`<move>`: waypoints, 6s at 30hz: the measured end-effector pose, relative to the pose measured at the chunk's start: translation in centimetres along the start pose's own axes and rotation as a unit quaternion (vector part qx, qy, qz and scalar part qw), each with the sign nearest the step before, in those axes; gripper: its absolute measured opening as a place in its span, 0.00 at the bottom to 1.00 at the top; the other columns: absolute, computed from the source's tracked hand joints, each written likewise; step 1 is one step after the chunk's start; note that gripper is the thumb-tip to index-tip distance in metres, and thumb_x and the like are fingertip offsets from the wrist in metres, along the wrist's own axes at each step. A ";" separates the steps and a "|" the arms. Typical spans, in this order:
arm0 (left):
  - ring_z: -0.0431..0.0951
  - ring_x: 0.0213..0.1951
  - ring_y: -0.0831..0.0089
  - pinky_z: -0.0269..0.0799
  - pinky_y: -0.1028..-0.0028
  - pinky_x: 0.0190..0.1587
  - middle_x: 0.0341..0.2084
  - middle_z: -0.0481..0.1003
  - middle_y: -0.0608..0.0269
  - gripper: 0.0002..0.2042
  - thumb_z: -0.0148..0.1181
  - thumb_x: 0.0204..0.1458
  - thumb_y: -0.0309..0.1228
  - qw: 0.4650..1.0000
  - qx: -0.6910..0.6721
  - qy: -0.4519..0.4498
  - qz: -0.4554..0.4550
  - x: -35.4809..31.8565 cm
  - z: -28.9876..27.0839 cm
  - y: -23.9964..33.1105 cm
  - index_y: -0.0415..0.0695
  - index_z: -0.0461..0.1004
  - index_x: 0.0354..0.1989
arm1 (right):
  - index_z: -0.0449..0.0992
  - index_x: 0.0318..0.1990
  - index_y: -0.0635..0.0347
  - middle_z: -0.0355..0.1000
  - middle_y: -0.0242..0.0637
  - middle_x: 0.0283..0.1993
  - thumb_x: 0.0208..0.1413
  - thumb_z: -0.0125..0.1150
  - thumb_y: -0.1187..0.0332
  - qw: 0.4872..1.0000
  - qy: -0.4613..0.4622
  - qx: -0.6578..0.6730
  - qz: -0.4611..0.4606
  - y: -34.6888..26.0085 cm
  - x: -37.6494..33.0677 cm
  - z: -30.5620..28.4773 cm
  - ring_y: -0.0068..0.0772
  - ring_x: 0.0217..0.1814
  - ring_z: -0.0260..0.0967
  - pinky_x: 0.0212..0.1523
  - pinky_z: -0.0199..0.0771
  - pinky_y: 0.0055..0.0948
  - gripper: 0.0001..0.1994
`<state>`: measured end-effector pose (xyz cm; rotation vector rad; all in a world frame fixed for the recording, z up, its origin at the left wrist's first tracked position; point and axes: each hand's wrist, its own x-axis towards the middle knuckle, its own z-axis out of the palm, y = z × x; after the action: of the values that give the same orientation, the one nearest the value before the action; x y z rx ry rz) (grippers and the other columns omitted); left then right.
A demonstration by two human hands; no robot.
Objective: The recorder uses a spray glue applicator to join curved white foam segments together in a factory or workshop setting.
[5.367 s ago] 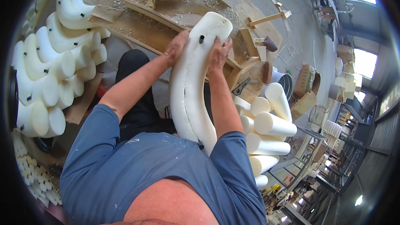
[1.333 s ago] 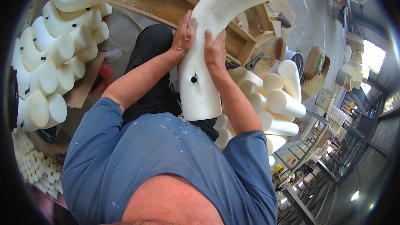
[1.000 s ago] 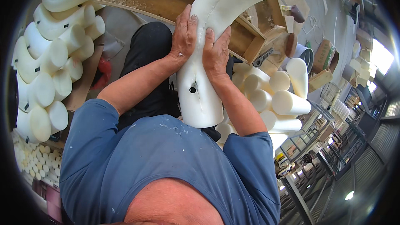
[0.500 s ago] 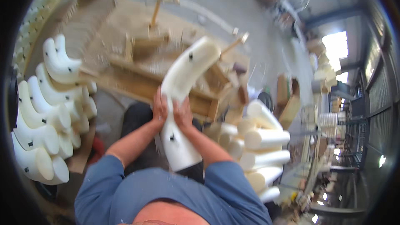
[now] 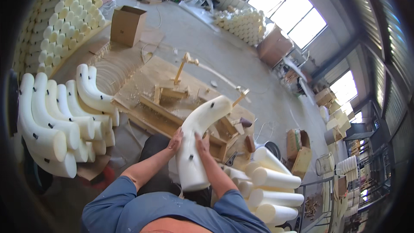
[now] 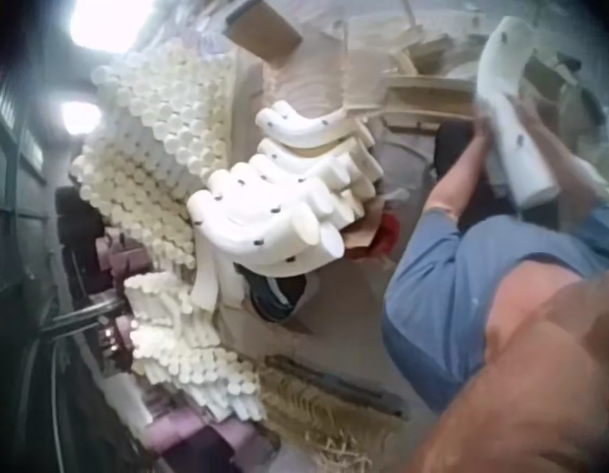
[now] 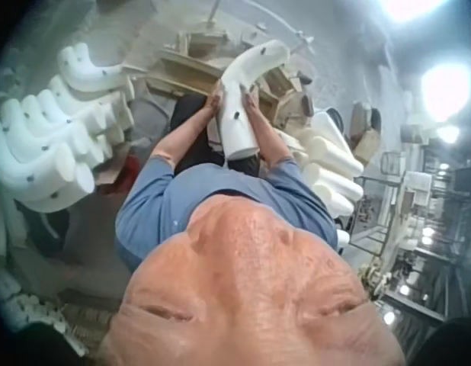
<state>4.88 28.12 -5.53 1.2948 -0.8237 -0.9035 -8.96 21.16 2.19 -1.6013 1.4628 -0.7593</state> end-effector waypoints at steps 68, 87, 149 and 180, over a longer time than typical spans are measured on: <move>0.58 0.71 0.42 0.52 0.56 0.74 0.67 0.58 0.35 0.33 0.62 0.57 0.32 0.977 0.198 -0.039 0.064 -11.9 -1.4 7.7 0.38 0.58 0.70 | 0.84 0.43 0.56 0.67 0.55 0.69 0.57 0.66 0.76 0.974 -0.037 -0.024 -0.220 -0.1 -13.2 -3.3 0.55 0.72 0.64 0.70 0.64 0.41 0.08; 0.65 0.66 0.45 0.61 0.60 0.70 0.62 0.65 0.39 0.24 0.59 0.62 0.31 0.978 0.201 -0.001 0.064 -11.1 -1.2 7.6 0.36 0.64 0.64 | 0.82 0.45 0.58 0.67 0.60 0.68 0.59 0.61 0.77 0.957 -0.059 -0.107 -0.264 -1.6 -12.7 -3.7 0.58 0.72 0.65 0.71 0.63 0.43 0.09; 0.62 0.70 0.46 0.52 0.62 0.75 0.68 0.61 0.38 0.27 0.51 0.64 0.33 0.995 0.086 -0.006 0.053 -12.7 -1.4 10.4 0.32 0.60 0.69 | 0.71 0.64 0.70 0.68 0.55 0.69 0.68 0.52 0.67 0.998 0.003 0.025 -0.051 -1.2 -13.5 -7.6 0.48 0.72 0.65 0.72 0.62 0.36 0.22; 0.60 0.71 0.41 0.52 0.57 0.74 0.68 0.62 0.32 0.27 0.49 0.68 0.44 0.971 0.223 0.078 0.040 -3.9 0.5 7.5 0.33 0.66 0.67 | 0.66 0.67 0.72 0.73 0.59 0.62 0.69 0.53 0.45 0.994 -0.049 0.006 0.093 -0.6 -4.2 -3.4 0.53 0.66 0.71 0.67 0.66 0.40 0.35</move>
<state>3.42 31.77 1.96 1.6853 -0.9797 -0.5580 -12.22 24.77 4.70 -1.4498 1.5085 -0.5736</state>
